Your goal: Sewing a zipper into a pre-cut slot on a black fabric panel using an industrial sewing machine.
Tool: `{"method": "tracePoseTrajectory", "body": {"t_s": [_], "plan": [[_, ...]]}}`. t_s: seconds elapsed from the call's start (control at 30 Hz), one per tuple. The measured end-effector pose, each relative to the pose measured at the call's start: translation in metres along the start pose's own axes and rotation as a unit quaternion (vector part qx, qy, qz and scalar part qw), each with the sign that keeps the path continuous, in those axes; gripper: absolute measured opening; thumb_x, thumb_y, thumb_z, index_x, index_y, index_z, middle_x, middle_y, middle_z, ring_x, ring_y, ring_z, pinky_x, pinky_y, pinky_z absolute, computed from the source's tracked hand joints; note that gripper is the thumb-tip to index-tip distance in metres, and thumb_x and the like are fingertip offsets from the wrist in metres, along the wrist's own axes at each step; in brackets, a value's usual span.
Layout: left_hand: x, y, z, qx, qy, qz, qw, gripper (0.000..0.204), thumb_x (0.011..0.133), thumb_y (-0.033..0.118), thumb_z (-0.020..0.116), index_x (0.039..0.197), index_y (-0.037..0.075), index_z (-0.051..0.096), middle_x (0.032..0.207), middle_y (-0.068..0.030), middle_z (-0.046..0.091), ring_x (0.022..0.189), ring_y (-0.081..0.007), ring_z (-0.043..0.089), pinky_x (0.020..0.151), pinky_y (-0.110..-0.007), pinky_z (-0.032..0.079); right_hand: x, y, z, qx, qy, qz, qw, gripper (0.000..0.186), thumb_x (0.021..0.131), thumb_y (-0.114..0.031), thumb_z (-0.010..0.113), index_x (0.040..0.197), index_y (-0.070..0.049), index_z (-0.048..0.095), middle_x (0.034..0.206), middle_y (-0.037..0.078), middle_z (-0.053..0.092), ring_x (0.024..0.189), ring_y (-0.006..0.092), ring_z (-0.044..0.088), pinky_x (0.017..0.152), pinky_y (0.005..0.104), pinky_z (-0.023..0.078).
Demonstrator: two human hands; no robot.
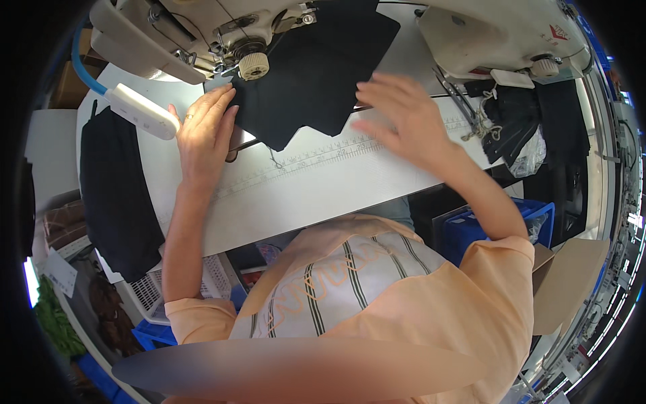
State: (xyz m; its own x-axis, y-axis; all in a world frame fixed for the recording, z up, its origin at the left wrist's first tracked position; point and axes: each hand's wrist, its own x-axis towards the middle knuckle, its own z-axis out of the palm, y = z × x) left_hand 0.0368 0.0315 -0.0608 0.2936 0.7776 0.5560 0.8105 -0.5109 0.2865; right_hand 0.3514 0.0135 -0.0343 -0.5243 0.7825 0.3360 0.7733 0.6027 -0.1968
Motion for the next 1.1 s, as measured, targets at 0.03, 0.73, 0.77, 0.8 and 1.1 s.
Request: {"method": "tracePoseTrajectory", "body": {"t_s": [0.03,0.73,0.77,0.8,1.1], "plan": [[-0.001,0.001,0.0,-0.012,-0.025,-0.028,0.999,0.022,0.088,0.014,0.067,0.11,0.011,0.07,0.118,0.0009,0.066,0.112,-0.0191,0.06,0.109,-0.065,0.017,0.016,0.016,0.002,0.072,0.02,0.027,0.997,0.051,0.084,-0.042,0.069,0.12,-0.006,0.063,0.124,0.014,0.063,0.122,0.0342,0.053,0.102,0.0451,0.041],[0.004,0.001,-0.003,-0.013,0.029,0.028,0.999,0.021,0.079,0.01,0.074,0.099,0.004,0.071,0.105,-0.0046,0.07,0.094,-0.0231,0.066,0.085,-0.035,0.049,-0.015,0.047,0.005,-0.033,0.116,0.206,0.971,0.023,0.089,-0.023,0.067,0.091,-0.002,0.059,0.06,0.017,0.058,0.06,0.0399,0.06,0.055,0.0456,0.047],[0.003,0.003,-0.002,-0.007,0.023,0.033,0.999,0.021,0.079,0.01,0.074,0.099,0.004,0.071,0.105,-0.0046,0.07,0.094,-0.0231,0.066,0.085,-0.035,0.049,-0.012,0.05,0.006,-0.034,0.097,0.222,0.97,0.023,0.089,-0.023,0.067,0.091,-0.002,0.059,0.06,0.017,0.058,0.06,0.0399,0.06,0.055,0.0456,0.047],[0.003,0.005,-0.001,-0.001,0.027,0.044,0.999,0.023,0.078,0.012,0.076,0.099,0.003,0.071,0.105,-0.0046,0.07,0.095,-0.0226,0.066,0.083,-0.034,0.05,-0.007,0.052,0.006,-0.05,0.078,0.249,0.964,0.021,0.088,-0.022,0.068,0.094,-0.003,0.061,0.067,0.016,0.061,0.066,0.0376,0.062,0.06,0.0441,0.048],[-0.012,0.02,0.015,0.062,-0.027,0.044,0.997,0.047,0.077,0.033,0.077,0.118,0.013,0.067,0.126,0.0033,0.063,0.108,-0.0155,0.06,0.104,-0.066,0.027,0.049,-0.01,0.024,0.011,0.078,-0.094,0.993,0.024,0.083,-0.01,0.066,0.108,-0.01,0.068,0.118,0.003,0.063,0.106,0.0227,0.06,0.09,0.0354,0.047]]}}
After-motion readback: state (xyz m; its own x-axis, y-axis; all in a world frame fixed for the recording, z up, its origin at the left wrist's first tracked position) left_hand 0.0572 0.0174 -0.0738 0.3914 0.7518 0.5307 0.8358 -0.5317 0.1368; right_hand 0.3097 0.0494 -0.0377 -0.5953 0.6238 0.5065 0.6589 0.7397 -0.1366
